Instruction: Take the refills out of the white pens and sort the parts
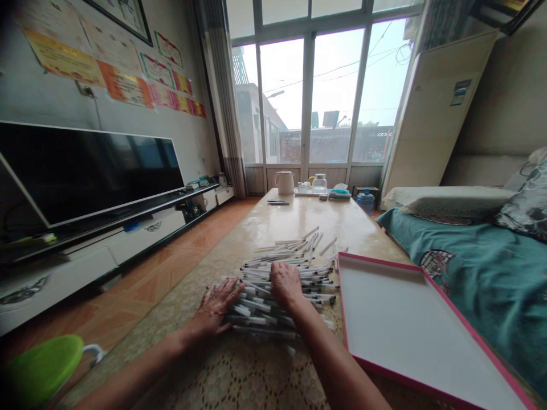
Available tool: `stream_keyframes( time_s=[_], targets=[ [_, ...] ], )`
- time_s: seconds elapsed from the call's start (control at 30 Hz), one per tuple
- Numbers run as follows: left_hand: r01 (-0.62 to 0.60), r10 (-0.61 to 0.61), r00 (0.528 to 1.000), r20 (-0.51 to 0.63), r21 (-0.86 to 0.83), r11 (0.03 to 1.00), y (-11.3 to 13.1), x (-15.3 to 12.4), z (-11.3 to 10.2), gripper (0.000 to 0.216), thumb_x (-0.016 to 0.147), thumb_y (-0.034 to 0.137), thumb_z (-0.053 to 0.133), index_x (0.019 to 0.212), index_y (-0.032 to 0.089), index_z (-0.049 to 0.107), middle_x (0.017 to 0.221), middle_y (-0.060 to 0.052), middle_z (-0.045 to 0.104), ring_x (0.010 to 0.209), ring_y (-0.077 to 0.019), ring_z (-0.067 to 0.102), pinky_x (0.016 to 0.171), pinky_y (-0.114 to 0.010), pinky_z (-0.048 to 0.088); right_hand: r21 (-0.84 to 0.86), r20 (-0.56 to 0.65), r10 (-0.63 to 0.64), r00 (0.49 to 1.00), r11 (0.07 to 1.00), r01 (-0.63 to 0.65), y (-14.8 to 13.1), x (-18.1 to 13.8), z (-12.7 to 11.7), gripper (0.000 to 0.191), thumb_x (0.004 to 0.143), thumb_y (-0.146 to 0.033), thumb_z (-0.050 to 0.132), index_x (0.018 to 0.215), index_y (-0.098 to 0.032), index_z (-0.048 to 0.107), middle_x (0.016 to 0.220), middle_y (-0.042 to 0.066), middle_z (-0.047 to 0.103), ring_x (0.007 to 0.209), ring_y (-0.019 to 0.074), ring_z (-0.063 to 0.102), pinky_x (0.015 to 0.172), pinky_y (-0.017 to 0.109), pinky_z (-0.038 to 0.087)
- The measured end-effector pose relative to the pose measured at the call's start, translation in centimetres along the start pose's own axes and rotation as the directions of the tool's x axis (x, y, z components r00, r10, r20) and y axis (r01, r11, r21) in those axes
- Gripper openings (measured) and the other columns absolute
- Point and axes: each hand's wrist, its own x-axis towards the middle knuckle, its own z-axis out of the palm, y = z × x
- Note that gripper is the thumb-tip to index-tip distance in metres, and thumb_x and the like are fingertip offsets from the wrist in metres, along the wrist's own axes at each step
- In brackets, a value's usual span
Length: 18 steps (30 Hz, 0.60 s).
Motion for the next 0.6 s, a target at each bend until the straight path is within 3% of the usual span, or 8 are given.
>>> stream_keyframes(
  time_s=[0.13, 0.23, 0.33, 0.37, 0.47, 0.6],
  targets=[
    [-0.044, 0.043, 0.999, -0.018, -0.048, 0.998, 0.3, -1.4, -1.2, 0.082, 0.077, 0.018, 0.049, 0.141, 0.025, -0.001, 0.148, -0.012, 0.015, 0.134, -0.0295, 0.013, 0.102, -0.056, 0.017, 0.11, -0.089, 0.003, 0.996, 0.994, 0.007, 0.2, -2.2, -3.4, 0.015, 0.089, -0.02, 0.039, 0.092, -0.018, 0.053, 0.097, 0.008, 0.062, 0.095, 0.0192, 0.055, 0.081, 0.029, 0.037],
    [-0.087, 0.085, 0.995, -0.045, -0.054, 0.995, 0.6, -2.8, -2.2, 0.085, 0.073, 0.007, 0.045, 0.141, 0.026, -0.003, 0.148, -0.01, 0.02, 0.134, -0.0264, 0.017, 0.103, -0.055, 0.019, 0.203, -0.078, 0.025, 0.997, 0.979, -0.009, 0.9, -5.1, -5.0, 0.019, 0.091, -0.025, 0.032, 0.095, -0.019, 0.05, 0.079, 0.004, 0.065, 0.072, 0.015, 0.061, 0.062, 0.022, 0.041],
    [-0.101, 0.1, 0.991, -0.085, -0.018, 0.995, 1.9, -4.1, -3.1, 0.083, 0.073, 0.003, 0.043, 0.141, 0.027, 0.004, 0.147, -0.008, 0.021, 0.134, -0.0253, 0.016, 0.103, -0.054, 0.018, 0.259, -0.047, 0.042, 0.998, 0.965, -0.028, 2.6, -8.7, -5.3, 0.02, 0.091, -0.026, 0.031, 0.084, -0.02, 0.049, 0.063, -0.001, 0.062, 0.054, 0.0132, 0.059, 0.05, 0.02, 0.039],
    [-0.112, 0.112, 0.988, -0.102, -0.002, 0.994, 2.6, -4.4, -3.3, 0.08, 0.075, 0.005, 0.043, 0.141, 0.028, 0.006, 0.148, -0.007, 0.021, 0.134, -0.025, 0.014, 0.104, -0.054, 0.017, 0.263, -0.07, 0.066, 0.995, 0.964, -0.046, 3.4, -9.8, -5.2, 0.02, 0.091, -0.026, 0.029, 0.086, -0.02, 0.048, 0.066, 0.0, 0.062, 0.055, 0.0142, 0.059, 0.05, 0.022, 0.04],
    [-0.202, 0.206, 0.972, -0.108, 0.05, 0.978, 5.4, -4.6, -3.4, 0.07, 0.081, 0.021, 0.049, 0.14, 0.034, 0.013, 0.149, -0.002, 0.016, 0.135, -0.0276, 0.009, 0.104, -0.056, 0.014, 0.104, -0.316, 0.071, 0.946, 0.994, -0.04, 6.2, -12.8, -4.3, 0.015, 0.089, -0.027, 0.034, 0.089, -0.021, 0.048, 0.077, 0.006, 0.06, 0.067, 0.0193, 0.058, 0.058, 0.027, 0.042],
    [-0.246, 0.253, 0.96, -0.117, 0.077, 0.966, 7.4, -2.4, -2.3, 0.074, 0.077, 0.049, 0.052, 0.139, 0.036, 0.013, 0.149, -0.004, 0.016, 0.134, -0.034, 0.011, 0.102, -0.06, 0.007, -0.201, -0.285, -0.024, 0.958, 0.979, -0.036, 8.8, -15.0, -2.9, 0.011, 0.085, -0.015, 0.038, 0.082, -0.021, 0.048, 0.075, 0.004, 0.055, 0.069, 0.0194, 0.056, 0.055, 0.026, 0.042]
  ],
)
